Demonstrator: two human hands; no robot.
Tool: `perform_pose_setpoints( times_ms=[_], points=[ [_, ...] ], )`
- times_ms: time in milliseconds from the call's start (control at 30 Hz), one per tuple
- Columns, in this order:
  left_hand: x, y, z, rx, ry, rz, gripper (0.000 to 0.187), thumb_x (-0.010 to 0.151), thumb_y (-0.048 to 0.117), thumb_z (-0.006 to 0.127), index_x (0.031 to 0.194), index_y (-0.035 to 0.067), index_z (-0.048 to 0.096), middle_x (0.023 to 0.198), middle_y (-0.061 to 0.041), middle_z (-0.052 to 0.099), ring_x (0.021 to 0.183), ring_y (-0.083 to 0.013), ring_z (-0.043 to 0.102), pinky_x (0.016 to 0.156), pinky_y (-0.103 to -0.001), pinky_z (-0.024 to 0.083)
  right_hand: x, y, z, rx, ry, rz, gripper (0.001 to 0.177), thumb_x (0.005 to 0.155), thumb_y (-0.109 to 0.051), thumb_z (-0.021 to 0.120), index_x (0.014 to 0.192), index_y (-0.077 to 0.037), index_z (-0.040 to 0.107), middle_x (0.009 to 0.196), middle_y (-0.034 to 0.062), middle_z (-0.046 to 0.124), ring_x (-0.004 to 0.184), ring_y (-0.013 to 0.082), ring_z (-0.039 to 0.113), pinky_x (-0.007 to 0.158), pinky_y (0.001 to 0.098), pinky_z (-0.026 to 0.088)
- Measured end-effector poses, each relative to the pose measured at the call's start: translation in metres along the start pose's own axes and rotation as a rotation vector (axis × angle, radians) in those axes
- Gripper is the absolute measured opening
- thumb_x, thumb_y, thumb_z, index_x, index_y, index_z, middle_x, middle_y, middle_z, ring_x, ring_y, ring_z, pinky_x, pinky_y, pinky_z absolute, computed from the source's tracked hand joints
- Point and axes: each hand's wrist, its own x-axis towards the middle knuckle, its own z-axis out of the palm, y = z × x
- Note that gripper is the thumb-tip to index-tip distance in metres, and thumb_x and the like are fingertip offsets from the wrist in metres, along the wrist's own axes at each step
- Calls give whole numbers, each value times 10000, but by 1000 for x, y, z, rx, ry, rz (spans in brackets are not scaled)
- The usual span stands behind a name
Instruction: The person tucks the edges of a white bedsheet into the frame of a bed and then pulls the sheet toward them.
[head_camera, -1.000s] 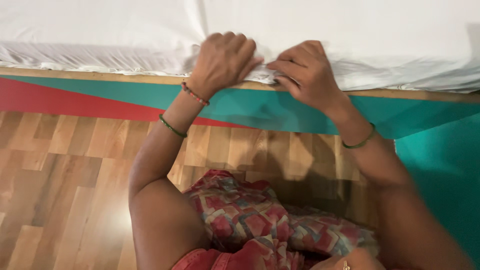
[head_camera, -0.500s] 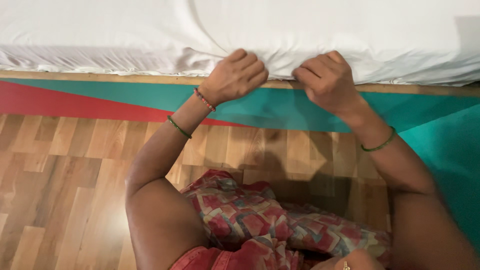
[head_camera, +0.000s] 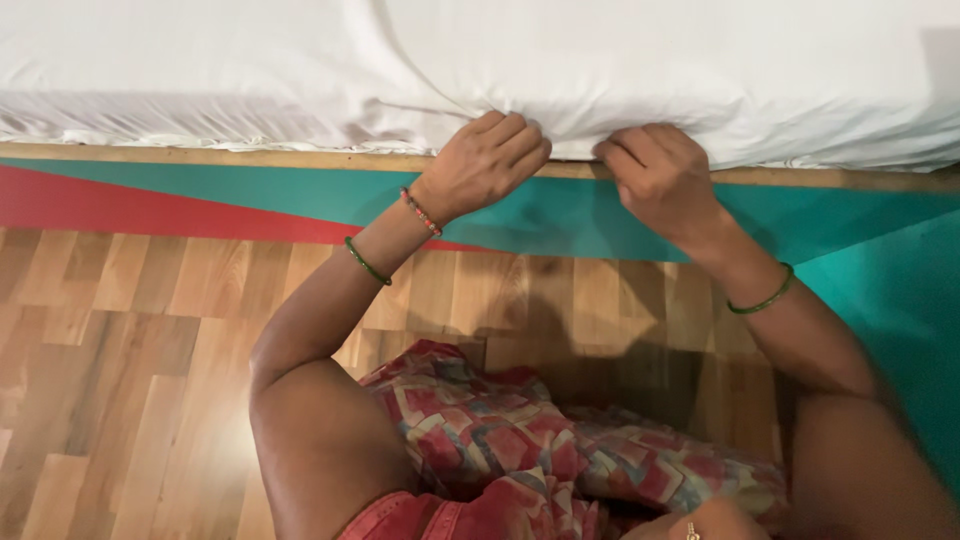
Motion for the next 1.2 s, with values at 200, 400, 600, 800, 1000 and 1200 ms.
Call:
perform_pose_setpoints(
  times_ms=[200,400,600,800,1000,1200],
  points=[
    [-4,8,7,-45,65,7,224,917,171,678,1105,49,671,1052,-31,617,968,-181,592,845,-303,491,0,-8,2,60,-67,49,151,875,-14,765,1021,-48,747,994,62,694,904,228,650,800,338,557],
    [3,20,27,-29,0,-131,250,988,341,719,950,104,650,957,-30,554,889,-204,535,735,-338,430,1,-3,0,75,-230,41,387,795,-175,833,1135,-27,724,1093,66,669,988,236,620,861,360,530],
    [12,35,39,106,-56,-195,334,1016,403,661,853,117,604,902,-35,506,846,-220,494,699,-358,408,-8,3,10,120,-269,39,479,782,-236,856,1197,-45,711,1126,47,644,1017,230,584,858,367,475],
    [17,41,39,20,-59,-225,273,1000,366,649,966,95,634,929,-47,520,870,-224,519,732,-363,439,-15,-1,7,104,-177,1,477,779,-185,857,1208,-45,702,1158,71,642,1048,249,592,906,384,496],
    [31,46,22,-38,-4,-167,230,992,260,687,1082,51,653,975,-45,565,891,-210,556,728,-348,468,-42,6,-26,94,-33,1,354,805,-63,821,1146,-45,728,1093,90,643,1017,278,638,886,411,519],
    [59,63,37,-196,37,-40,312,948,190,679,1199,11,637,1164,-82,607,1035,-227,599,870,-344,527,-74,34,-43,20,-31,134,317,840,-89,850,1133,-47,734,1078,110,652,956,306,614,837,417,494]
  ],
)
